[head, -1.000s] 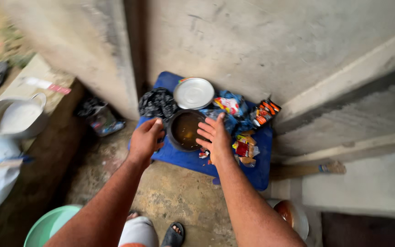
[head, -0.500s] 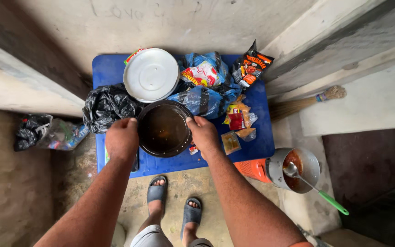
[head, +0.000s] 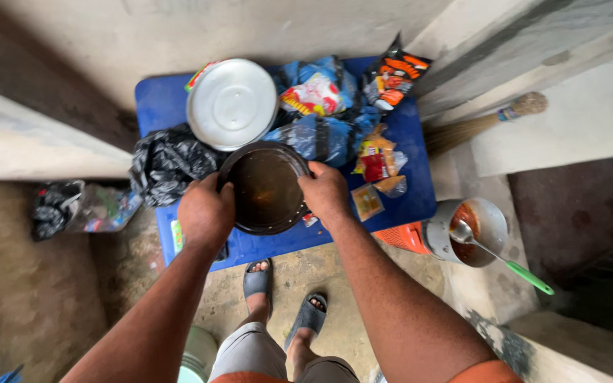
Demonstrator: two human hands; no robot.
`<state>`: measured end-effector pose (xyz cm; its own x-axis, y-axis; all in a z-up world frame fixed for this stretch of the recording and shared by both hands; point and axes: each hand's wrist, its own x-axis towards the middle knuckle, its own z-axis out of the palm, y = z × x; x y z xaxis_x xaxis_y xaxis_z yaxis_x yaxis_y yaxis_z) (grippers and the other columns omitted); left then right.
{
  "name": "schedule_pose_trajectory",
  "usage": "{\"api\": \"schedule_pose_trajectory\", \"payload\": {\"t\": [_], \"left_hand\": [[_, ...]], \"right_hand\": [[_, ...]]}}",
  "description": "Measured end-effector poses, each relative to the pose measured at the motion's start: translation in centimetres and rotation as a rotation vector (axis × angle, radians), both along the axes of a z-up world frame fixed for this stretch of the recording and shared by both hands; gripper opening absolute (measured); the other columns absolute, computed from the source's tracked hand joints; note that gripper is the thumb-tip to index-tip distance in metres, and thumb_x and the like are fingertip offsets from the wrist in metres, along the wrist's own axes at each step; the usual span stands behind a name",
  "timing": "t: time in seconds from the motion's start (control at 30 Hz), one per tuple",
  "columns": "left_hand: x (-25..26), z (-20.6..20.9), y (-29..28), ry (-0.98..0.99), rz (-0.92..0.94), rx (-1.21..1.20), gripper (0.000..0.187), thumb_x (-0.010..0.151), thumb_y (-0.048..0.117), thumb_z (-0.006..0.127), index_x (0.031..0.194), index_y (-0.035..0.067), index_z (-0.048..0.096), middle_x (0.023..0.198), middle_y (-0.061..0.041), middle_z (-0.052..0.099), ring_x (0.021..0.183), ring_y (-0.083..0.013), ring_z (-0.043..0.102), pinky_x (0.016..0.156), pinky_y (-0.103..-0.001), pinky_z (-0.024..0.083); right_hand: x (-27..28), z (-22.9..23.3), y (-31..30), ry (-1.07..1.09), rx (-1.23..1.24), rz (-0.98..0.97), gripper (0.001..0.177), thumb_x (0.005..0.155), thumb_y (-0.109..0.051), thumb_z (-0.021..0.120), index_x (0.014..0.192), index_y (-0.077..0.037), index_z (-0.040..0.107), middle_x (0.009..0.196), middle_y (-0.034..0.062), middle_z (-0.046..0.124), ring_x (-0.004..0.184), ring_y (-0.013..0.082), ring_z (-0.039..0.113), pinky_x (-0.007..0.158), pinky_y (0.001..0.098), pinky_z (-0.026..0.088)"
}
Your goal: The person carries a pot outside to a workstation, opens several small seasoning packets, and pours the contents into a larger pot of red sauce while stirring with a spoon.
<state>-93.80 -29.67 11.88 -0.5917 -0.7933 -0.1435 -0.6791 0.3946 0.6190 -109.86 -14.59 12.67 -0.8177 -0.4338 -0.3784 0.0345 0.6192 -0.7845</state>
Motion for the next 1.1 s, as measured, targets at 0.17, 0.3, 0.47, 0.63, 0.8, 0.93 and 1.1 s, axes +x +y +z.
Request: {"api": "schedule_pose_trajectory", "payload": {"t": [0.17, 0.3, 0.47, 0.63, 0.8, 0.93, 1.1], "left_hand": [[0.6, 2.8, 1.4, 0.072, -0.032, -0.065, 0.03, 0.094, 0.029, 0.065, 0.111, 0.007, 0.077, 0.101, -0.025, 0.07, 0.096, -0.0445, 0.066, 0.086, -0.054, 0.051], [-0.2, 6.9, 2.3, 0.083, -0.064, -0.084, 0.029, 0.093, 0.029, 0.065, 0.11, 0.008, 0.077, 0.099, -0.023, 0.07, 0.094, -0.0434, 0.066, 0.084, -0.054, 0.051], [-1.4, 11.9, 5.1, 0.086, -0.147, -0.133, 0.03, 0.091, 0.03, 0.065, 0.111, 0.01, 0.077, 0.098, -0.022, 0.07, 0.091, -0.0426, 0.067, 0.081, -0.054, 0.053], [-3.0, 16.5, 10.2, 0.008, -0.191, -0.139, 0.031, 0.089, 0.034, 0.067, 0.105, 0.01, 0.078, 0.1, -0.019, 0.072, 0.093, -0.0409, 0.069, 0.083, -0.053, 0.053], [-4.3, 18.9, 18.0, 0.013, -0.243, -0.128, 0.032, 0.09, 0.036, 0.067, 0.109, 0.014, 0.079, 0.104, -0.018, 0.073, 0.096, -0.0394, 0.069, 0.087, -0.052, 0.053], [-5.7, 20.0, 25.7, 0.028, -0.239, -0.095, 0.035, 0.09, 0.038, 0.068, 0.113, 0.014, 0.078, 0.106, -0.018, 0.074, 0.098, -0.0384, 0.069, 0.087, -0.05, 0.053], [-7.4, 19.8, 35.5, 0.04, -0.267, 0.012, 0.038, 0.091, 0.038, 0.067, 0.118, 0.013, 0.076, 0.103, -0.015, 0.076, 0.099, -0.0342, 0.071, 0.088, -0.048, 0.054]], "right_hand": [[0.3, 2.4, 1.3, 0.007, -0.137, -0.085, 0.027, 0.089, -0.015, 0.059, 0.108, -0.006, 0.076, 0.091, 0.0071, 0.08, 0.082, 0.015, 0.073, 0.075, 0.0312, 0.056], [0.2, 3.7, 3.4, 0.059, -0.186, -0.196, 0.043, 0.1, -0.042, 0.059, 0.101, -0.002, 0.076, 0.087, 0.0104, 0.077, 0.083, 0.0189, 0.071, 0.076, 0.0335, 0.054], [-0.2, 4.8, 7.5, -0.035, -0.196, -0.201, 0.07, 0.102, -0.064, 0.039, 0.108, -0.005, 0.075, 0.096, 0.011, 0.077, 0.091, 0.0211, 0.07, 0.079, 0.0347, 0.053], [-0.5, 7.5, 13.6, -0.54, -0.409, -0.404, 0.073, 0.092, -0.072, 0.045, 0.134, -0.016, 0.065, 0.124, 0.0067, 0.071, 0.107, 0.0186, 0.068, 0.087, 0.0413, 0.057], [-0.5, 11.3, 21.8, -0.529, -0.54, -0.381, 0.076, 0.091, -0.072, 0.047, 0.14, -0.016, 0.061, 0.125, 0.0029, 0.071, 0.11, 0.0166, 0.068, 0.085, 0.0402, 0.059], [-1.1, 13.9, 29.8, -0.47, -0.495, -0.441, 0.067, 0.089, -0.063, 0.054, 0.137, -0.016, 0.061, 0.12, 0.0043, 0.07, 0.103, 0.0192, 0.069, 0.079, 0.0418, 0.059], [-2.5, 12.6, 40.2, -0.309, -0.609, -0.457, 0.062, 0.094, -0.057, 0.059, 0.132, -0.009, 0.067, 0.124, 0.0035, 0.071, 0.111, 0.0147, 0.065, 0.092, 0.0341, 0.055]]}}
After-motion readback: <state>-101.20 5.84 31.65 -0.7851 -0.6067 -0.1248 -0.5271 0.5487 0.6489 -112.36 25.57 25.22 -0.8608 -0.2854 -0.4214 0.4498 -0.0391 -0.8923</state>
